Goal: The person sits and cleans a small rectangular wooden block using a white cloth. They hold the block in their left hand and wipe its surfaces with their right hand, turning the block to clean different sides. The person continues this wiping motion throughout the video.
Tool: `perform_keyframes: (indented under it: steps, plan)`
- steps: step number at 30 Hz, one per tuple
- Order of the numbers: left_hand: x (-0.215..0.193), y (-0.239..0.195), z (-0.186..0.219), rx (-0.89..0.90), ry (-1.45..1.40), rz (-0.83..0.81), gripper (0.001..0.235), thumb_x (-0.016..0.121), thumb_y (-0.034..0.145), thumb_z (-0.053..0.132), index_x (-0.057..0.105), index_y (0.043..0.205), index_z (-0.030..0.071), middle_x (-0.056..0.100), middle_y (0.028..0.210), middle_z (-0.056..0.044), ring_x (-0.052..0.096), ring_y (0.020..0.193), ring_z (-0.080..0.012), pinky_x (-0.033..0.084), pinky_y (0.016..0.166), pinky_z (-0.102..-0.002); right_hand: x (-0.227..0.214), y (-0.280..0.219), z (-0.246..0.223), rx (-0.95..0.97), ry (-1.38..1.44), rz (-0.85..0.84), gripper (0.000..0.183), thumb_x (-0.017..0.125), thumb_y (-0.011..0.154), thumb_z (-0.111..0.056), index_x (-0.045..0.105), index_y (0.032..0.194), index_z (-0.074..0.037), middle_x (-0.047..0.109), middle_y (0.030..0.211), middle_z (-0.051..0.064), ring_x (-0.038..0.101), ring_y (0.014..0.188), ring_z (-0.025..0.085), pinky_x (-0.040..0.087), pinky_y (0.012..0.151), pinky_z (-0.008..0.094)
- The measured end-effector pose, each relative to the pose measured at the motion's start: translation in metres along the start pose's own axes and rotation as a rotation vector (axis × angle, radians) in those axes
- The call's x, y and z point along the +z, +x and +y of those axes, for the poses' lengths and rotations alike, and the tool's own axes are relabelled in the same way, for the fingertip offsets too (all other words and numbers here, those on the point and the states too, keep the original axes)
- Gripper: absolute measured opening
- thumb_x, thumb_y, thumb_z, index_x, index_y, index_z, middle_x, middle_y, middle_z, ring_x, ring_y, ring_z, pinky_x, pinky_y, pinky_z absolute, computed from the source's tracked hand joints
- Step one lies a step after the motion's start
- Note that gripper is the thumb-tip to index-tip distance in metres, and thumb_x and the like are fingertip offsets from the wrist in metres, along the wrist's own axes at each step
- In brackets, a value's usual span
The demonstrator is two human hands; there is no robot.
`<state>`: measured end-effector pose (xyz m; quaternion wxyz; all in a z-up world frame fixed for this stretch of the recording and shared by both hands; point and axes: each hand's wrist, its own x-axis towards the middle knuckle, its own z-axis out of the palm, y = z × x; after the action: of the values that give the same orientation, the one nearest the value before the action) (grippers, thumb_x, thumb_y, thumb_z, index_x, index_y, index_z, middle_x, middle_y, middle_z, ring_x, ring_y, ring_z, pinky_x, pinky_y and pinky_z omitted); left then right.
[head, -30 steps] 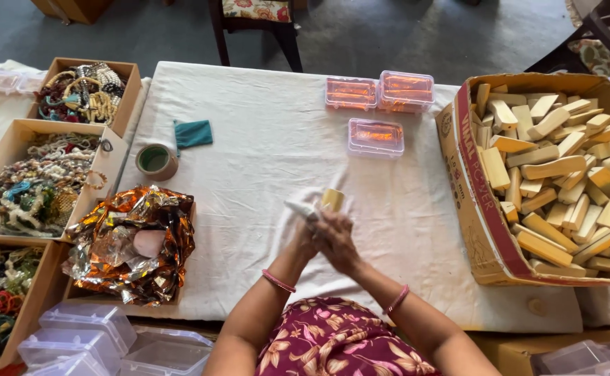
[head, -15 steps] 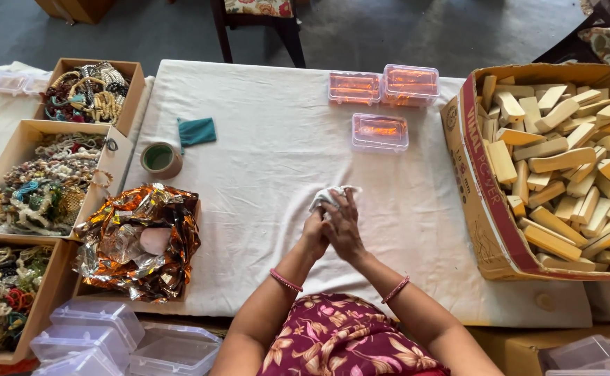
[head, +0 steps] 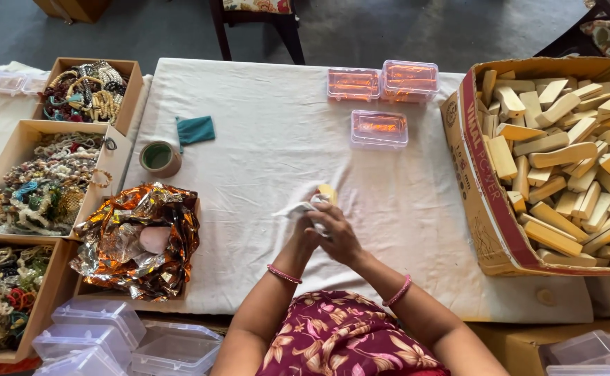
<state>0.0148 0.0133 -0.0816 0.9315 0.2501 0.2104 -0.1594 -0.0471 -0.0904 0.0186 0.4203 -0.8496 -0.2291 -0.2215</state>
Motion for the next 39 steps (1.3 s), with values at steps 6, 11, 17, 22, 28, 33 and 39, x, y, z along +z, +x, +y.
perform_keyframes:
  steps: [6, 11, 17, 22, 28, 33, 39]
  plan:
    - [0.051, -0.063, 0.012, -0.202, 0.201, -0.149, 0.046, 0.048, 0.106, 0.039, 0.051, 0.142, 0.011, 0.063, 0.129, -0.012, 0.066, 0.111, -0.0225, 0.061, 0.085, -0.038, -0.005, 0.021, 0.027, 0.156, -0.184, 0.029, 0.057, 0.044, 0.107, -0.049, 0.049, 0.151, -0.013, 0.033, 0.165, 0.012, 0.016, 0.157, 0.030, 0.010, 0.127, 0.049]
    - [0.039, -0.049, 0.007, -0.094, 0.275, -0.208, 0.047, 0.048, 0.104, 0.035, 0.047, 0.148, 0.016, 0.061, 0.137, -0.009, 0.064, 0.118, -0.0212, 0.060, 0.092, -0.039, 0.010, -0.007, -0.008, 0.094, -0.067, -0.019, 0.059, 0.037, 0.110, -0.047, 0.041, 0.156, -0.010, 0.030, 0.168, 0.010, 0.010, 0.159, 0.032, 0.007, 0.130, 0.050]
    - [0.021, -0.049, 0.009, -0.229, 0.376, -0.265, 0.050, 0.044, 0.108, 0.040, 0.049, 0.147, 0.010, 0.065, 0.130, -0.012, 0.069, 0.108, -0.0200, 0.061, 0.082, -0.035, 0.000, 0.001, 0.033, 0.179, -0.204, -0.008, 0.041, 0.042, 0.108, -0.040, 0.062, 0.131, -0.012, 0.052, 0.140, 0.010, 0.037, 0.137, 0.028, 0.030, 0.117, 0.048]
    - [0.007, -0.044, 0.012, -0.189, 0.540, -0.319, 0.045, 0.056, 0.106, 0.033, 0.055, 0.146, 0.014, 0.069, 0.116, -0.015, 0.067, 0.094, -0.0189, 0.058, 0.072, -0.032, -0.012, 0.002, 0.051, 0.869, 0.276, 0.063, 0.028, 0.047, 0.106, -0.029, 0.060, 0.118, -0.008, 0.064, 0.116, 0.010, 0.068, 0.101, 0.022, 0.062, 0.082, 0.038]
    - [-0.058, 0.007, -0.025, -0.311, -0.055, -0.274, 0.037, 0.052, 0.104, 0.032, 0.056, 0.127, 0.003, 0.067, 0.100, -0.010, 0.066, 0.080, -0.0183, 0.057, 0.063, -0.032, -0.017, 0.005, -0.019, -0.064, -0.235, 0.147, 0.034, 0.040, 0.108, -0.032, 0.056, 0.128, -0.010, 0.059, 0.118, 0.012, 0.063, 0.101, 0.027, 0.057, 0.081, 0.040]
    - [0.005, -0.048, 0.001, -0.408, 0.376, -0.074, 0.041, 0.050, 0.105, 0.038, 0.060, 0.132, 0.008, 0.071, 0.108, -0.009, 0.071, 0.088, -0.0174, 0.060, 0.069, -0.032, -0.012, -0.013, 0.060, 0.731, -0.016, 0.048, 0.039, 0.041, 0.111, -0.032, 0.063, 0.135, -0.013, 0.062, 0.111, 0.013, 0.062, 0.099, 0.025, 0.052, 0.085, 0.039]
    - [-0.010, -0.033, -0.008, -0.293, 0.112, -0.039, 0.044, 0.042, 0.107, 0.036, 0.058, 0.135, 0.006, 0.072, 0.117, -0.010, 0.074, 0.101, -0.0180, 0.065, 0.084, -0.036, -0.017, -0.019, -0.010, -0.266, -0.282, -0.077, 0.054, 0.048, 0.099, -0.039, 0.055, 0.137, -0.002, 0.059, 0.131, 0.012, 0.054, 0.120, 0.027, 0.042, 0.102, 0.048]
